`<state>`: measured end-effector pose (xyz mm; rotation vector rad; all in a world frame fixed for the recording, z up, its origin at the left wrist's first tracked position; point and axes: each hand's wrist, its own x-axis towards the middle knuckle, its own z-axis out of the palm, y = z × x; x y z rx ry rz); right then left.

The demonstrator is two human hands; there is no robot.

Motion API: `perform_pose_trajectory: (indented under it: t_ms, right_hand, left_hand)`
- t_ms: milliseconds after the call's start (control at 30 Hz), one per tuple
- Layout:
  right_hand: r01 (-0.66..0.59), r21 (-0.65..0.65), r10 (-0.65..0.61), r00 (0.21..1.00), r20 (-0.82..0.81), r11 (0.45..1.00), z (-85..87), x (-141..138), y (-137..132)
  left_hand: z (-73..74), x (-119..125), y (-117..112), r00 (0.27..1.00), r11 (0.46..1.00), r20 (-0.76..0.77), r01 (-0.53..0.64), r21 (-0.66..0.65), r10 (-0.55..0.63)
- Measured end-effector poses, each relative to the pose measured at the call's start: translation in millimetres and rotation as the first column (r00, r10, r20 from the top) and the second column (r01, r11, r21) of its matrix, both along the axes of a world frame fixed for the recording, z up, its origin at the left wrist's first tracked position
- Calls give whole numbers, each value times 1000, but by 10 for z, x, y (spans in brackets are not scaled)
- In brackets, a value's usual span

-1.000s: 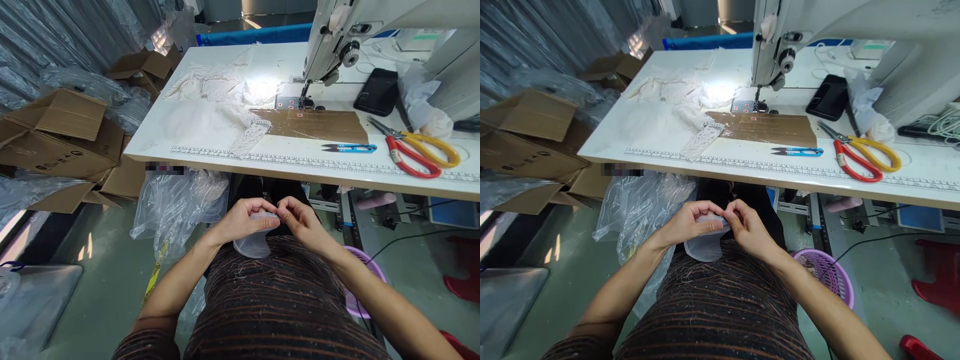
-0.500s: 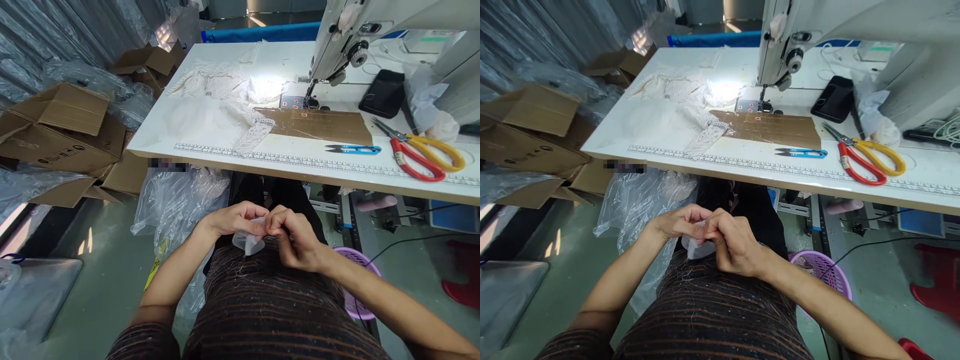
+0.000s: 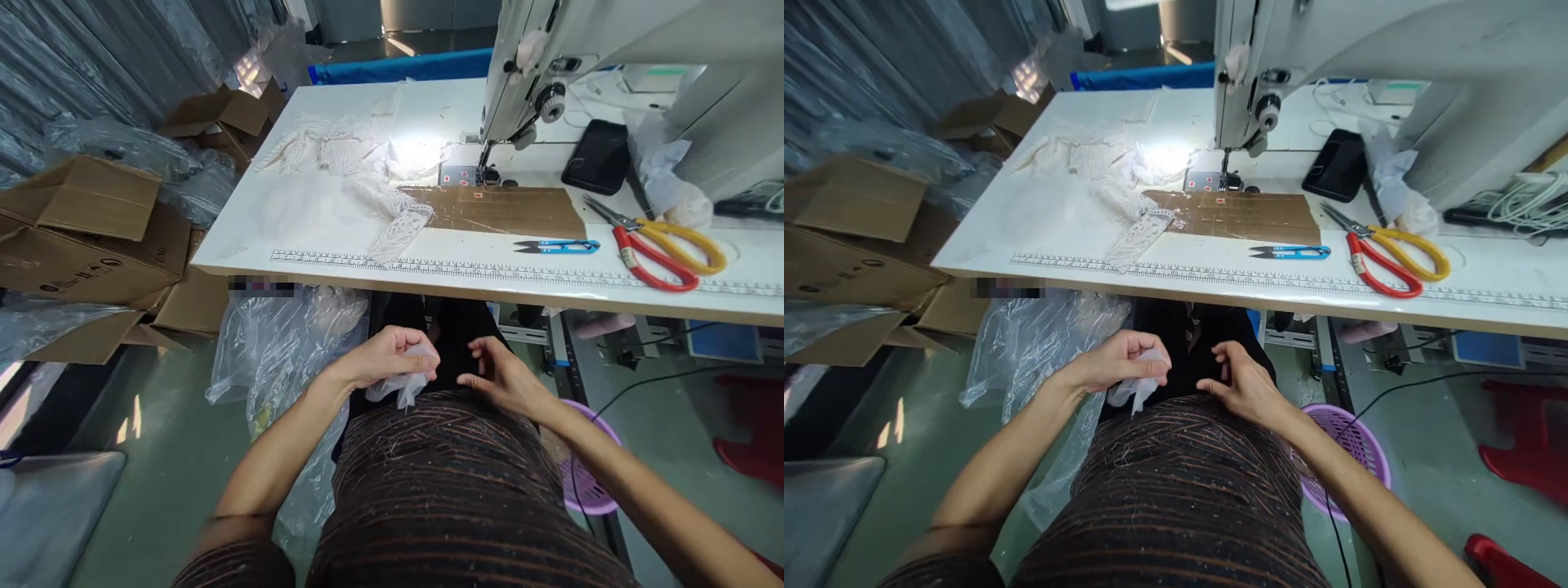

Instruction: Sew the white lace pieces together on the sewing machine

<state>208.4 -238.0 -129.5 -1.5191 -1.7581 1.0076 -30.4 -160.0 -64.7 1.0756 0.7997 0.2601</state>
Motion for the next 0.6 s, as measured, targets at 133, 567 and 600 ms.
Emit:
perform_pose_trajectory:
  t_ms: [133,567,600]
  right_hand:
    - [-161,-217,38,875,-482,963,301,-216,124]
    - [-92,-337,-129,807,-577,937,393,-438,246]
    - [-73,-339,-146,804,-576,938,411,-429,247]
  left_hand:
    - [-61,87,-11,996,992,-40,-76,103,80]
    - [-67,-17,-64,991,942,-127,3,337,42]
    - [-80,-22,-57,994,937,-94,-22,348,58]
